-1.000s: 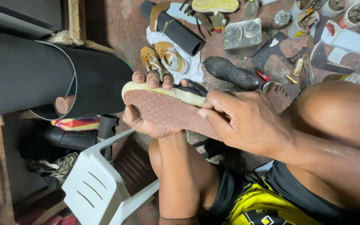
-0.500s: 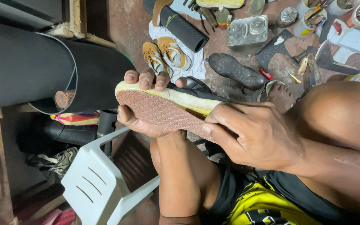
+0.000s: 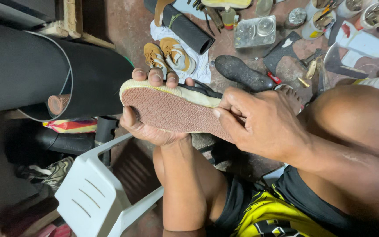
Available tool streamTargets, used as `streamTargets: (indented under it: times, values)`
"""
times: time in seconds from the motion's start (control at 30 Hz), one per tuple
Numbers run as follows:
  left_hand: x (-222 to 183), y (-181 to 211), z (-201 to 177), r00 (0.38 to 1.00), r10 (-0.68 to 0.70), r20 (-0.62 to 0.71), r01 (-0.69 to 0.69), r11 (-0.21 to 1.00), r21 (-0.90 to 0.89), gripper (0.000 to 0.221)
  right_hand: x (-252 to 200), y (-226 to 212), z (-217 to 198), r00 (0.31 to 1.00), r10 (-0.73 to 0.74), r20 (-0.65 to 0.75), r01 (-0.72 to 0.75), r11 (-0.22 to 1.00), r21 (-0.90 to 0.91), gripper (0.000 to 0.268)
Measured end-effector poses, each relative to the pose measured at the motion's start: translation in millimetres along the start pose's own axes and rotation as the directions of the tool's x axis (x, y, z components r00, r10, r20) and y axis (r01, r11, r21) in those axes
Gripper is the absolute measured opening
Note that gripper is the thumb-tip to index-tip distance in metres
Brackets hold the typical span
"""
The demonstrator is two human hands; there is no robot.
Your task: The person attaches a new textured sole to a black shoe by aligning the pieces and hammering them together on a metal stand.
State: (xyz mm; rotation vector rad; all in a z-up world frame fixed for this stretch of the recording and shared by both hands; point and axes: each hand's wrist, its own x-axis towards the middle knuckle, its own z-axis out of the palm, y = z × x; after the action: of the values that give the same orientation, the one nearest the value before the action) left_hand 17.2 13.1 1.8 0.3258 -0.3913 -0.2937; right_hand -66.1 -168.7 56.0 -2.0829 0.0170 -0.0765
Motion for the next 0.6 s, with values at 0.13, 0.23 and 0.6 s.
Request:
streamTargets:
  times: [0.13,0.23,0.6]
  values:
    - [-1,0,3,1.0,-0.009,-0.013,0.009,1.0,0.014,0.049,4,3,1,1.0,0.0,-0.006,-0.001,0.999,-0.042,0.021]
    - [-3,1,2,0.999,-0.005,-0.046,0.006,1.0,0.016,0.049,8,7,3,0.999,-0.03,-0.015,0.03,0.999,-0.035,0.021]
    - [6,1,-6,0.995,0.046,-0.093,-0.037,0.995,0.091,0.05,10,22,1,0.989,0.085,0.123,-0.116,0.956,0.269,0.018]
